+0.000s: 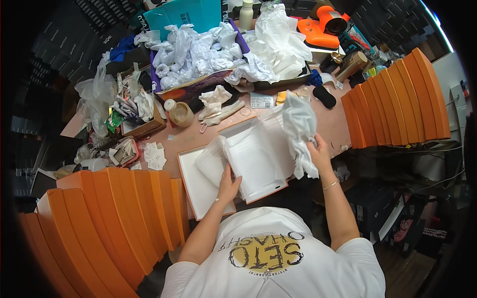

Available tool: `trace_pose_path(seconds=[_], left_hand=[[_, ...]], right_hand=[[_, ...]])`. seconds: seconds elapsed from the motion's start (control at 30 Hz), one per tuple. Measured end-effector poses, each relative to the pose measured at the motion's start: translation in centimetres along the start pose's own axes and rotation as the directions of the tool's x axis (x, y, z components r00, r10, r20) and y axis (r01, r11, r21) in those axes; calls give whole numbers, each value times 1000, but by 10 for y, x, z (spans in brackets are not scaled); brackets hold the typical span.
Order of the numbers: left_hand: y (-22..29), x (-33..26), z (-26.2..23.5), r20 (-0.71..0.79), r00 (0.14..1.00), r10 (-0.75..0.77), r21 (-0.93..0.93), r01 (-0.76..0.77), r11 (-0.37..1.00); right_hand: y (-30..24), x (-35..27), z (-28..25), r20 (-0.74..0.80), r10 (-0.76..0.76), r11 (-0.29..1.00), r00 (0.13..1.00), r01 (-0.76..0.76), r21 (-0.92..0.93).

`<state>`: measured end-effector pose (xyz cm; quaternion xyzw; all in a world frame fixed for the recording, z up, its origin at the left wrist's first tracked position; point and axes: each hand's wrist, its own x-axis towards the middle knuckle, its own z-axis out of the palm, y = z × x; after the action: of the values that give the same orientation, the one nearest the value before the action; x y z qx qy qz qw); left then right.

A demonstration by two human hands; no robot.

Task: Cleaning, wrapping, and packing high-heeled shoes into boxes.

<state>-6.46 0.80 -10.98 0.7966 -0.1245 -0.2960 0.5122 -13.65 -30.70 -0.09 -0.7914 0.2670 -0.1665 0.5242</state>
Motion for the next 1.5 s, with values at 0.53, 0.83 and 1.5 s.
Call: trace_pose_path(seconds=[0.53, 0.83, 1.5], left_hand=[[54, -48, -17, 175, 906, 386, 566, -413, 714], [1, -6, 4, -61, 997, -47, -237, 32, 971], [122, -29, -107, -131, 981, 143, -384, -183, 905]], right_hand=[[-23, -44, 57, 536, -221, 703, 815, 514, -492], [58, -91, 140, 662, -46, 549, 749, 572, -610], [-70, -19, 80, 628, 2, 722, 778, -436, 538]])
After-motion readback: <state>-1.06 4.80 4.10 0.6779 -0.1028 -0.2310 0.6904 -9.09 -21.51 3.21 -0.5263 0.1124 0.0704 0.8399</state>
